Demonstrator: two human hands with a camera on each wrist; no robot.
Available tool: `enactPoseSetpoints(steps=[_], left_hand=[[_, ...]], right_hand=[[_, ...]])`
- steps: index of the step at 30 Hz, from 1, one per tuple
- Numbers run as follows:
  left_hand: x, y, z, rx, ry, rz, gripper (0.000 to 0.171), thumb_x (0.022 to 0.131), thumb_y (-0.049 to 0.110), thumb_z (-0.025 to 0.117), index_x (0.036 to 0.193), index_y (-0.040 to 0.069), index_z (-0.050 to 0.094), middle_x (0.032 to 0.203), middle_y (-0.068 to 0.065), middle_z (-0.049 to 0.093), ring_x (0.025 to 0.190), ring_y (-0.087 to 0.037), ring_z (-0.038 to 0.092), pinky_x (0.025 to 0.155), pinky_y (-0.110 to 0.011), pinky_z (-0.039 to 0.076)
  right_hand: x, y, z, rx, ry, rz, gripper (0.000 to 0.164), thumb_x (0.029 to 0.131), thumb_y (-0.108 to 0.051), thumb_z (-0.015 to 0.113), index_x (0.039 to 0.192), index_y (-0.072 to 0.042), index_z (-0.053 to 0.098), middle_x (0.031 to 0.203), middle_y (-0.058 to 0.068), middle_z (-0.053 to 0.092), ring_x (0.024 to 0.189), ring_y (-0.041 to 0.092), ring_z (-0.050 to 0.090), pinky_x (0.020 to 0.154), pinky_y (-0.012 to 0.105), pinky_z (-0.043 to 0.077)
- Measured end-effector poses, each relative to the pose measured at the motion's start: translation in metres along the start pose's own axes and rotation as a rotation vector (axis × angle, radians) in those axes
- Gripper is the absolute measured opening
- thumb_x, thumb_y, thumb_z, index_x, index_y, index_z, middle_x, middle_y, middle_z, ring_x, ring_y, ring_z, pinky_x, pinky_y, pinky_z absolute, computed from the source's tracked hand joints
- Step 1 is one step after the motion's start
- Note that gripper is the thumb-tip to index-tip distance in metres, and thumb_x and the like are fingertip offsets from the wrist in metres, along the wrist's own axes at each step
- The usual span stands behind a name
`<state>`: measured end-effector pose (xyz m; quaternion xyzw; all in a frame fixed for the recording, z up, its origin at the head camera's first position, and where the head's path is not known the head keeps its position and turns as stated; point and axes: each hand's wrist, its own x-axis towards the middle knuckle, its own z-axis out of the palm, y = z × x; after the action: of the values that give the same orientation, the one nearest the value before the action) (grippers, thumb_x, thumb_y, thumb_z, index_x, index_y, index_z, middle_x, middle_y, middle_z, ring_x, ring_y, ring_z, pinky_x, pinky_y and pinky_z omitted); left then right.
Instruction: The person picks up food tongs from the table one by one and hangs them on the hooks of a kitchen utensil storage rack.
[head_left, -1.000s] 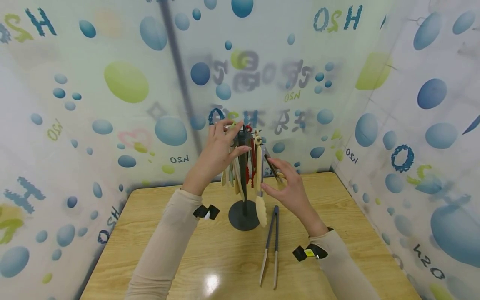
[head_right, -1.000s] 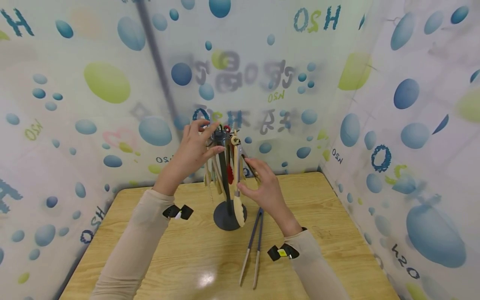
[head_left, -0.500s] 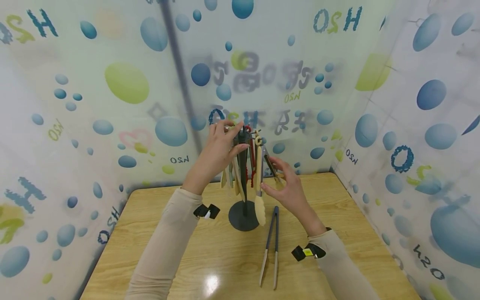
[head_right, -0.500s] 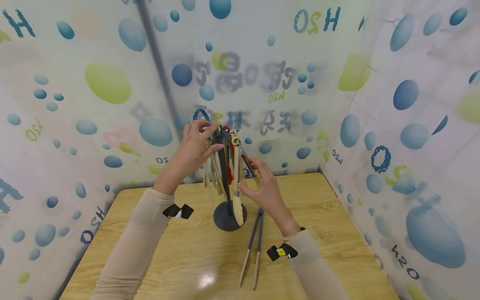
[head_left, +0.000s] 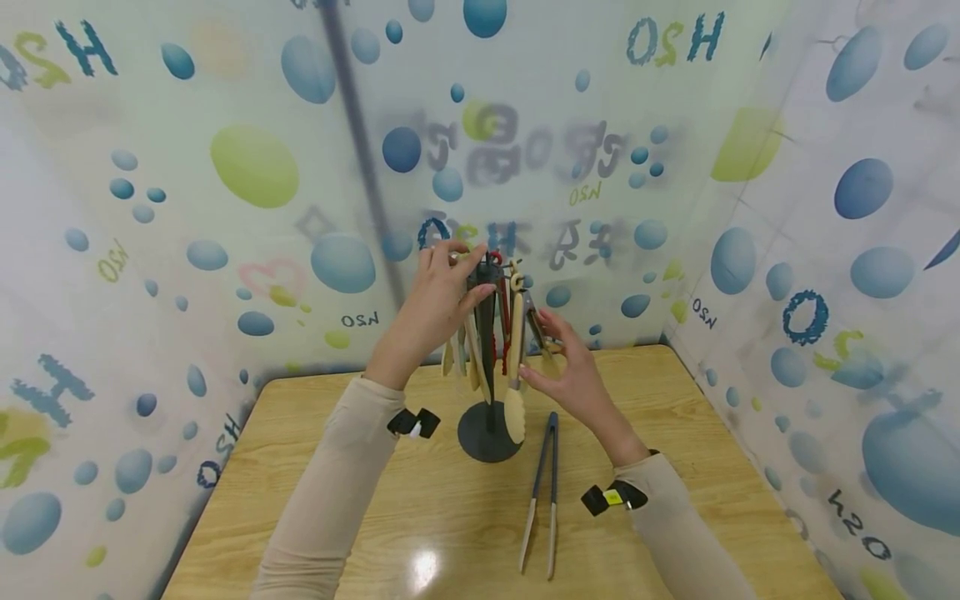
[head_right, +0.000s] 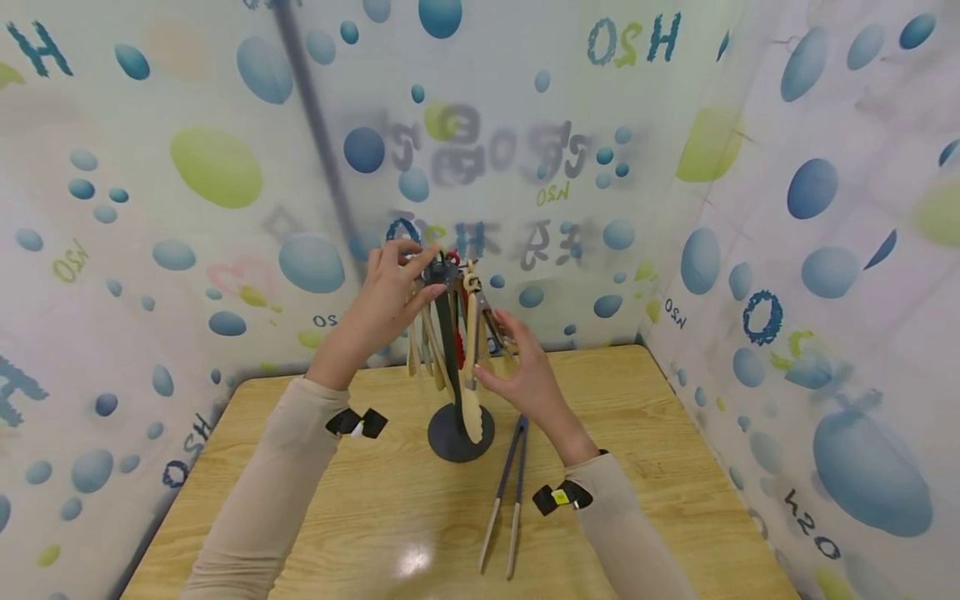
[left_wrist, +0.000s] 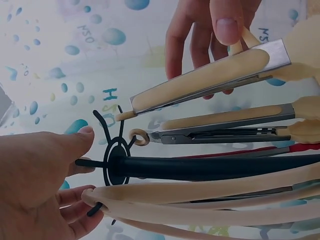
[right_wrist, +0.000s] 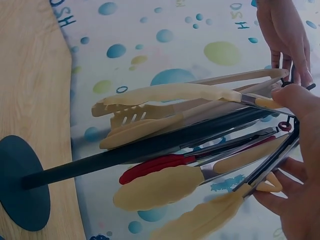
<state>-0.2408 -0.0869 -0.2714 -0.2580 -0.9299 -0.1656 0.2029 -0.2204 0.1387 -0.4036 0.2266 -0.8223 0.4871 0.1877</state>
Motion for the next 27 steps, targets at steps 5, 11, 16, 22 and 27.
enactPoseSetpoints(steps=[5, 11, 16, 22, 27], left_hand=[[0.0, 0.0, -0.001, -0.016, -0.014, -0.005, 0.057, 0.104, 0.039, 0.047, 0.156, 0.019, 0.034, 0.151, -0.018, 0.033, 0.126, -0.035, 0.036, 0.1, -0.047, 0.043], [0.001, 0.0, -0.001, -0.027, -0.018, -0.002, 0.053, 0.106, 0.033, 0.046, 0.155, 0.017, 0.035, 0.152, -0.018, 0.033, 0.128, -0.036, 0.035, 0.103, -0.049, 0.041], [0.001, -0.001, -0.002, -0.055, -0.03, -0.008, 0.053, 0.105, 0.031, 0.048, 0.155, 0.017, 0.035, 0.154, -0.018, 0.03, 0.131, -0.036, 0.034, 0.104, -0.049, 0.042], [0.0, 0.0, -0.003, -0.064, -0.043, -0.02, 0.056, 0.104, 0.031, 0.051, 0.156, 0.019, 0.033, 0.156, -0.017, 0.029, 0.134, -0.036, 0.033, 0.105, -0.049, 0.042], [0.001, 0.0, -0.002, -0.064, -0.041, -0.025, 0.059, 0.103, 0.032, 0.053, 0.156, 0.02, 0.032, 0.155, -0.017, 0.029, 0.133, -0.035, 0.033, 0.104, -0.048, 0.043]], right_hand=[[0.003, 0.004, 0.0, -0.003, -0.015, -0.034, 0.088, 0.085, -0.019, 0.079, 0.157, -0.023, 0.028, 0.156, 0.01, 0.04, 0.138, 0.034, 0.044, 0.11, 0.064, 0.036], [0.006, 0.008, 0.001, -0.035, -0.029, -0.073, 0.089, 0.085, -0.021, 0.079, 0.157, -0.024, 0.027, 0.157, 0.01, 0.039, 0.139, 0.034, 0.044, 0.112, 0.062, 0.035], [0.008, 0.012, 0.001, -0.062, -0.055, -0.083, 0.09, 0.086, -0.024, 0.078, 0.158, -0.028, 0.023, 0.158, 0.007, 0.037, 0.14, 0.031, 0.043, 0.112, 0.06, 0.036], [0.009, 0.017, 0.003, -0.089, -0.064, -0.097, 0.091, 0.087, -0.028, 0.077, 0.158, -0.031, 0.02, 0.158, 0.005, 0.036, 0.14, 0.029, 0.043, 0.111, 0.058, 0.038], [0.01, 0.019, 0.004, -0.1, -0.066, -0.109, 0.092, 0.088, -0.029, 0.077, 0.158, -0.032, 0.018, 0.158, 0.005, 0.036, 0.139, 0.029, 0.044, 0.109, 0.058, 0.04]])
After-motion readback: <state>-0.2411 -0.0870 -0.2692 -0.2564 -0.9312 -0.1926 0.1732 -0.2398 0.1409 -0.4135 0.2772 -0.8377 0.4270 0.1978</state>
